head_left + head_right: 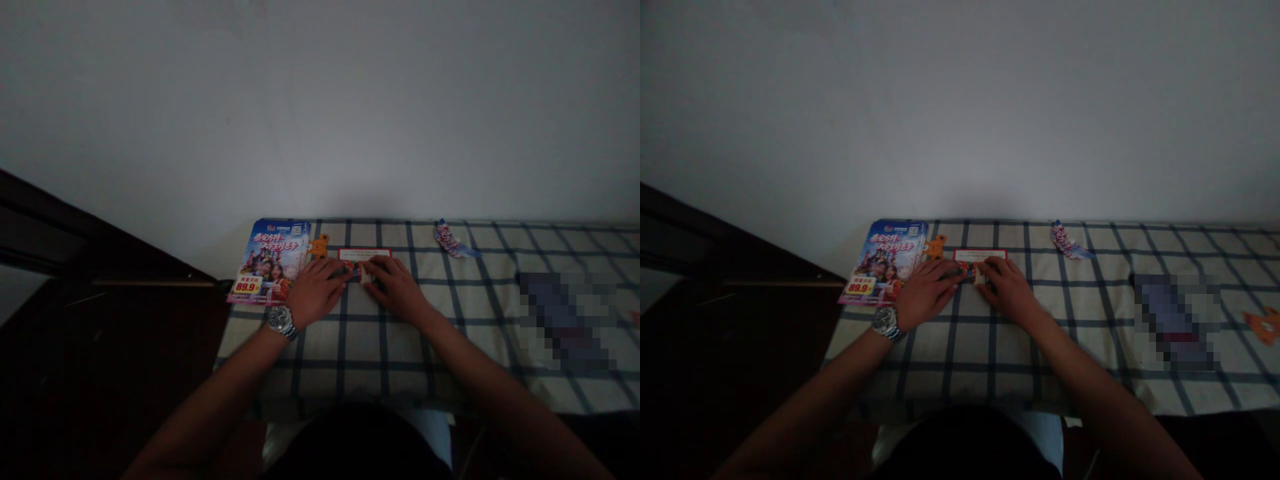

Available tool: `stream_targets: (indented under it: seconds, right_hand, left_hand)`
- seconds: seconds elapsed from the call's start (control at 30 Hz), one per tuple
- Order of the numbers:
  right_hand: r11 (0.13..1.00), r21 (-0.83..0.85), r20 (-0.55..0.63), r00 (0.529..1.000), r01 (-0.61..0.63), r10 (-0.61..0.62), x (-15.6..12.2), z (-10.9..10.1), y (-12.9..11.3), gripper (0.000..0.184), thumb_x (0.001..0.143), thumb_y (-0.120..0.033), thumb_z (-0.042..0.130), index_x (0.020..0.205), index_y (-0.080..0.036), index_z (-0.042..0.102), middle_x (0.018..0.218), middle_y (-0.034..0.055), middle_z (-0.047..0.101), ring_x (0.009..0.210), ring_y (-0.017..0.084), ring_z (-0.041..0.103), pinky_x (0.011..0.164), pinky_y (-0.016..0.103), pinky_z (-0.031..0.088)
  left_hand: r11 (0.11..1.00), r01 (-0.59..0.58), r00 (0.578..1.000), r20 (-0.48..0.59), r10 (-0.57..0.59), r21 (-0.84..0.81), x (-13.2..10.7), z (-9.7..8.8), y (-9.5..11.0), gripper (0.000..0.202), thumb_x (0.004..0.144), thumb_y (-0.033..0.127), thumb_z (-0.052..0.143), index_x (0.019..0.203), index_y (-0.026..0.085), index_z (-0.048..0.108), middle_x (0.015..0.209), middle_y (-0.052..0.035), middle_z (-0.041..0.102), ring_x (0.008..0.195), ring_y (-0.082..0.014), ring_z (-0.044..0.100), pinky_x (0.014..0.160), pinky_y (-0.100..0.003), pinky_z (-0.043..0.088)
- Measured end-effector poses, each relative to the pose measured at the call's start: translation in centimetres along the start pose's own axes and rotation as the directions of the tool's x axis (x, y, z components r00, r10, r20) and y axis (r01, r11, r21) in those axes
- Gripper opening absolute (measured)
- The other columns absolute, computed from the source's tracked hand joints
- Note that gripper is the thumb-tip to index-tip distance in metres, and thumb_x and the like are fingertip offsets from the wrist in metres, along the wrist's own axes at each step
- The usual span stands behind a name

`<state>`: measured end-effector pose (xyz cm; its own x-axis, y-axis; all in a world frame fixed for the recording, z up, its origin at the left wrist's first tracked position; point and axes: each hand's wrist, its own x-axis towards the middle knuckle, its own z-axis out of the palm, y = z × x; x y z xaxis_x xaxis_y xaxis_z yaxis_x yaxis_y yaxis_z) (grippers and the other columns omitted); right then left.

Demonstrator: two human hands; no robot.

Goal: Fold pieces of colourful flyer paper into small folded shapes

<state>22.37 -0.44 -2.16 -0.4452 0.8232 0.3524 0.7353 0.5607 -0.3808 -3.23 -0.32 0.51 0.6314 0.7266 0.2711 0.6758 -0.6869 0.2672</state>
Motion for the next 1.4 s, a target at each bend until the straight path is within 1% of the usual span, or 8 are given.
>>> stream_targets:
  seconds: [0.2, 0.33, 0.5, 0.7, 0.97, 1.13, 1.3, 1.4]
  right_hand:
    - [1.0, 0.003, -0.009, 1.0, 0.009, -0.009, -0.01, 0.03, 0.07, 0.047, 0.096, -0.032, 0.064, 0.141, -0.023, 0.058, 0.132, 0.0139, 0.058, 0.12, 0.032, 0.055, 0.106, 0.053, 0.052]
    - [1.0, -0.004, -0.003, 1.0, 0.009, -0.009, 0.01, -0.08, -0.02, 0.046, 0.096, -0.031, 0.064, 0.14, -0.023, 0.058, 0.132, 0.0138, 0.058, 0.12, 0.032, 0.055, 0.106, 0.053, 0.052]
    - [1.0, -0.001, 0.002, 1.0, -0.001, 0.001, 0.0, -0.16, -0.13, 0.046, 0.096, -0.032, 0.064, 0.14, -0.024, 0.058, 0.133, 0.0133, 0.058, 0.121, 0.032, 0.054, 0.106, 0.053, 0.052]
    - [1.0, 0.004, 0.001, 1.0, 0.0, 0.0, -0.02, -0.04, -0.07, 0.047, 0.096, -0.031, 0.064, 0.142, -0.025, 0.057, 0.133, 0.0131, 0.058, 0.123, 0.032, 0.054, 0.107, 0.054, 0.051]
    - [1.0, 0.018, 0.0, 1.0, -0.001, 0.001, -0.09, 0.04, 0.1, 0.047, 0.097, -0.032, 0.062, 0.143, -0.027, 0.056, 0.134, 0.0127, 0.057, 0.122, 0.032, 0.054, 0.106, 0.055, 0.052]
    - [1.0, 0.028, 0.01, 1.0, 0.001, -0.002, -0.03, -0.07, 0.02, 0.047, 0.096, -0.031, 0.063, 0.143, -0.025, 0.056, 0.135, 0.0134, 0.057, 0.123, 0.032, 0.054, 0.106, 0.055, 0.052]
    - [0.999, 0.045, 0.004, 1.0, 0.004, -0.004, -0.04, -0.04, 0.07, 0.047, 0.097, -0.03, 0.062, 0.144, -0.028, 0.055, 0.135, 0.0135, 0.057, 0.125, 0.033, 0.055, 0.105, 0.058, 0.052]
    - [0.999, 0.042, 0.004, 1.0, 0.01, -0.01, -0.07, 0.07, 0.2, 0.046, 0.097, -0.031, 0.061, 0.143, -0.026, 0.056, 0.135, 0.0139, 0.057, 0.125, 0.033, 0.055, 0.106, 0.057, 0.051]
  left_hand:
    - [1.0, 0.008, 1.0, -0.006, -0.008, -0.024, 0.11, 0.1, -0.28, 0.036, 0.104, 0.027, 0.05, 0.137, 0.028, 0.063, 0.134, -0.0033, 0.066, 0.127, -0.025, 0.055, 0.112, -0.049, 0.041]
    - [1.0, 0.023, 0.999, -0.022, -0.023, -0.021, 0.15, 0.1, -0.22, 0.038, 0.104, 0.025, 0.048, 0.14, 0.025, 0.06, 0.135, -0.004, 0.066, 0.127, -0.0244, 0.056, 0.112, -0.049, 0.041]
    - [0.999, 0.042, 0.998, -0.036, -0.042, -0.003, -0.03, 0.16, -0.27, 0.038, 0.103, 0.026, 0.05, 0.139, 0.026, 0.062, 0.137, -0.0057, 0.064, 0.131, -0.0265, 0.052, 0.113, -0.05, 0.04]
    - [0.999, 0.044, 0.999, -0.021, -0.044, -0.005, 0.06, 0.05, -0.43, 0.037, 0.104, 0.028, 0.048, 0.138, 0.027, 0.063, 0.135, -0.0043, 0.065, 0.126, -0.0259, 0.055, 0.111, -0.049, 0.041]
    - [0.998, 0.064, 0.997, -0.046, -0.063, 0.018, 0.04, 0.18, -0.34, 0.037, 0.104, 0.027, 0.047, 0.137, 0.023, 0.063, 0.136, -0.0061, 0.065, 0.127, -0.0266, 0.054, 0.113, -0.049, 0.041]
    - [0.997, 0.08, 0.996, -0.05, -0.079, 0.011, -0.03, 0.15, -0.38, 0.036, 0.104, 0.027, 0.047, 0.136, 0.025, 0.063, 0.135, -0.0055, 0.064, 0.126, -0.0264, 0.055, 0.112, -0.049, 0.042]
    - [0.997, 0.079, 0.995, -0.063, -0.079, 0.001, 0.03, 0.12, -0.34, 0.036, 0.103, 0.026, 0.048, 0.136, 0.026, 0.063, 0.134, -0.006, 0.065, 0.124, -0.0263, 0.056, 0.11, -0.05, 0.043]
    - [0.996, 0.086, 0.995, -0.055, -0.085, 0.01, 0.06, 0.07, -0.26, 0.036, 0.103, 0.026, 0.049, 0.136, 0.026, 0.063, 0.133, -0.0059, 0.065, 0.123, -0.0261, 0.056, 0.111, -0.05, 0.042]
